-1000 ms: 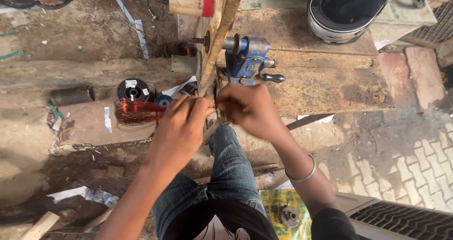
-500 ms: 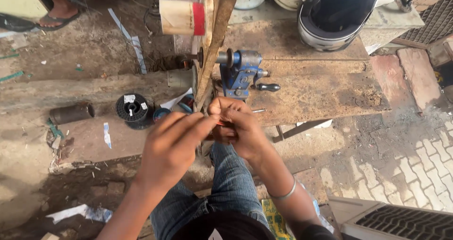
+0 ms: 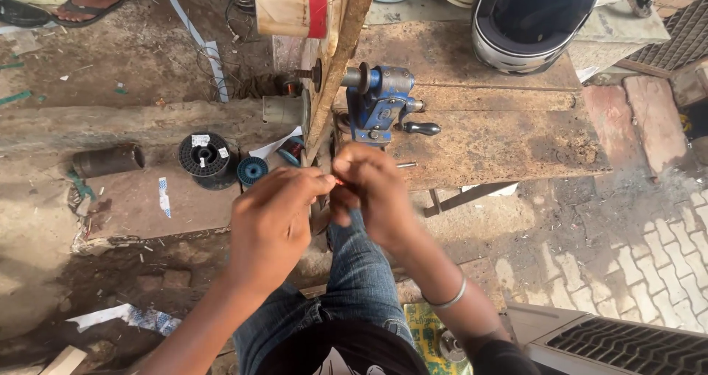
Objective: The recorder is using a manual winding machine to wind copper wire onto a wooden spool for an electromechanical component.
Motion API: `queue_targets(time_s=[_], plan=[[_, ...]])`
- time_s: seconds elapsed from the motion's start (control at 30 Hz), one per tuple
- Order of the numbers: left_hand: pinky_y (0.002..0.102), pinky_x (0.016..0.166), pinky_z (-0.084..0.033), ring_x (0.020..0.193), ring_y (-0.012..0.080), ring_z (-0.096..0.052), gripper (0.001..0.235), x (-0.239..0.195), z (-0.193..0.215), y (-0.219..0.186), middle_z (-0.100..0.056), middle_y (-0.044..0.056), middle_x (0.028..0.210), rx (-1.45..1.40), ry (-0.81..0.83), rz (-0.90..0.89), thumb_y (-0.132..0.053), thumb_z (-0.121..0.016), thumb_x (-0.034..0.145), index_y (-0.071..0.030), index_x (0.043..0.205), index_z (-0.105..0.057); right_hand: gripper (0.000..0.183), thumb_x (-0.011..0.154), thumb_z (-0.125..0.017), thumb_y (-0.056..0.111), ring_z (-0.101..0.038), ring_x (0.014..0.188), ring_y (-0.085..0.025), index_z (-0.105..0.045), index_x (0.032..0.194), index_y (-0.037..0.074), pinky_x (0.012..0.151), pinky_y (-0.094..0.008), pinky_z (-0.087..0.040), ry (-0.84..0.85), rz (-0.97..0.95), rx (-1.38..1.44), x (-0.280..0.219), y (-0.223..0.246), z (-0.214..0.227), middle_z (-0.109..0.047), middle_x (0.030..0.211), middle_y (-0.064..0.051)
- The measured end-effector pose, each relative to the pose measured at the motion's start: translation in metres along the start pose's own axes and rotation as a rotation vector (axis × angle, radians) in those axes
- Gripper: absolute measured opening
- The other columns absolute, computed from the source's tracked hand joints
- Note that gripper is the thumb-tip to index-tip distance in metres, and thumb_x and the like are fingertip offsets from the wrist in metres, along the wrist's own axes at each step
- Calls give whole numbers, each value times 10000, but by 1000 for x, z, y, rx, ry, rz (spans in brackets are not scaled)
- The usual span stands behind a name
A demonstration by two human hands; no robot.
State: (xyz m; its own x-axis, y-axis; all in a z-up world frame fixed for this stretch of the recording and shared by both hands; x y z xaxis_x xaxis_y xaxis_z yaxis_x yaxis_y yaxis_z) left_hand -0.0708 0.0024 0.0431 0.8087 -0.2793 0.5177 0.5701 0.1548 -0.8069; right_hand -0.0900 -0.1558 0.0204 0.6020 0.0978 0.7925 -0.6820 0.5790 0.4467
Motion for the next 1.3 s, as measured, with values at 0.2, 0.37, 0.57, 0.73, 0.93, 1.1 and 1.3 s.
queue_targets(time_s=[0.2, 0.37, 0.57, 0.73, 0.93, 1.1, 1.3], plan=[[267, 627, -501, 704, 129, -599, 78, -10, -11, 43, -719, 91, 851, -446, 30, 349, 69, -635, 980, -4, 987, -662, 255, 1072, -526, 211, -613, 717, -165, -594, 1050, -34, 660, -306, -518, 64, -363, 203, 26, 17, -6, -633, 910, -103], [212, 777, -621, 885, 98, -746, 85, -8, -9, 23, -748, 58, 919, -263, 35, 96, 60, -624, 984, 2, 921, -623, 342, 1021, -542, 318, -640, 648, -153, -629, 895, 13, 595, -319, -461, 321, -1004, 507, -27, -22, -25, -627, 713, -71], [228, 680, -596, 776, 103, -711, 97, -8, -16, 38, -736, 80, 865, -382, 69, 241, 48, -640, 960, -13, 886, -636, 346, 1093, -383, 230, -653, 801, -260, -559, 934, -23, 708, -364, -493, 270, 262, -313, 40, 67, 1, -655, 873, -167], [241, 664, -592, 774, 95, -695, 103, -6, -14, 30, -719, 79, 888, -413, 48, 141, 58, -629, 975, -36, 934, -638, 316, 1093, -511, 245, -659, 648, -125, -570, 867, 32, 571, -262, -555, 293, -779, 756, -33, -20, -16, -639, 777, -60], [235, 610, -499, 716, 101, -638, 106, 20, 21, 37, -720, 103, 958, -1216, 1, 138, -44, -706, 992, -107, 1063, -659, 211, 984, -726, 151, -588, 603, -119, -648, 889, -21, 564, -267, -484, 520, -576, 599, -79, -62, 15, -643, 740, -75], [255, 582, -483, 653, 119, -615, 263, 19, 25, 75, -689, 104, 834, -1367, -42, 372, -141, -703, 1030, -25, 1259, -646, 151, 987, -726, 46, -546, 502, -62, -688, 855, -15, 420, -218, -427, 425, -848, 1151, -119, -77, 35, -691, 707, -116], [346, 981, -576, 1106, 206, -685, 412, 42, -6, 43, -710, 143, 1237, -1058, 82, 296, -160, -693, 999, -89, 1365, -519, 177, 927, -600, -63, -466, 500, -79, -732, 1033, -13, 430, -206, -382, -333, -899, 1713, -138, -123, 105, -693, 870, -68]])
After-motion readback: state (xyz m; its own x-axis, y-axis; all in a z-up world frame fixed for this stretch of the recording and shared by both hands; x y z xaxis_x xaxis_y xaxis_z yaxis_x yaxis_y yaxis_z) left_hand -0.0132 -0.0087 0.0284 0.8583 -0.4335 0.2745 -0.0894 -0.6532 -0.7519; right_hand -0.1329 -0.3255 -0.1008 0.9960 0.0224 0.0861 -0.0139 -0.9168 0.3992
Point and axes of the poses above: each hand's wrist, its own x-axis towards the middle knuckle, its own z-axis out of the back of the hand, y = z × x, the point moved 8 cm from there along x, towards the middle knuckle
